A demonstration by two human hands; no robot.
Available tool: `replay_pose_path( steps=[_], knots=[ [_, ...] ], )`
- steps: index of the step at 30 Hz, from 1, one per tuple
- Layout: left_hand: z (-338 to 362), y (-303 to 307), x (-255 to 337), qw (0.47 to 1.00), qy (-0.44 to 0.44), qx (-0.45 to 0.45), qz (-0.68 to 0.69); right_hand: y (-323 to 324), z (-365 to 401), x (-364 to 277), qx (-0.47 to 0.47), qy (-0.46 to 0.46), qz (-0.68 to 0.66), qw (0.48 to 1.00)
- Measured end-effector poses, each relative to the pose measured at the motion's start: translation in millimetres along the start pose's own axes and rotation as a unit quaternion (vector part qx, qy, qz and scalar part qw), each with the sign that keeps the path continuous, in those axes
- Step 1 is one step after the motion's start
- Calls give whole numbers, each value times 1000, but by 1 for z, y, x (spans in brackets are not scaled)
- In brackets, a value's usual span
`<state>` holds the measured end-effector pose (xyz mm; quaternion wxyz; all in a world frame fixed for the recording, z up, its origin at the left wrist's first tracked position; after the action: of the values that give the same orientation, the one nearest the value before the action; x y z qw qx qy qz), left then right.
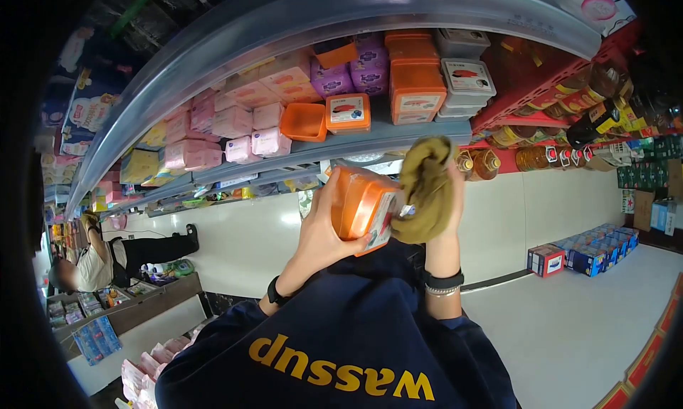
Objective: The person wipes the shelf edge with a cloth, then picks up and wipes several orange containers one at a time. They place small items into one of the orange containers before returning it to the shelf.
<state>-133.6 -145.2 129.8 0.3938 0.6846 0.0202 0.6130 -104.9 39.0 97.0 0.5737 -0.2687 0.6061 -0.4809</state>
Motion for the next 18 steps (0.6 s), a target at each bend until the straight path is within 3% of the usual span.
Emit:
replay_pose_path(
  steps=[1,2,3,4,8,10,12,14,16,18],
  knots=[
    [0,-2,0,1000,-12,3,-18,-6,-3,4,-12,40,119,992],
    [-1,-3,2,999,-26,5,-36,-6,25,1,82,69,427,898],
    [-2,-5,3,999,-28,3,-34,-46,27,4,-28,168,586,792],
    [-2,-5,3,999,-34,7,-27,-74,33,14,-137,257,711,640],
    [-2,-8,1,998,-17,-10,-65,-54,34,15,-103,252,663,697],
    [0,-7,-1,998,-9,-19,-57,-32,31,-1,20,234,688,686],
    [4,0,2,1000,-11,-1,-3,-25,32,-5,10,226,684,694],
    [3,1,5,1000,1,-13,6,-31,41,-10,-14,289,677,677],
    [2,-1,8,999,-11,-24,-27,-29,45,-12,-1,277,652,706],
    [1,-2,8,999,-3,-21,-37,-55,54,-1,-142,311,721,602]
  ],
)
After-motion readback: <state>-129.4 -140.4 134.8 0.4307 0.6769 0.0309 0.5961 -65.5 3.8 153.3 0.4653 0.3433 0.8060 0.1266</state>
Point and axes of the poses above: each hand's wrist, its own z-axis away from the middle knuckle, its own y-axis out of the back of the hand, x = y × z, the point moved 7 cm from there along -z, towards the middle knuckle
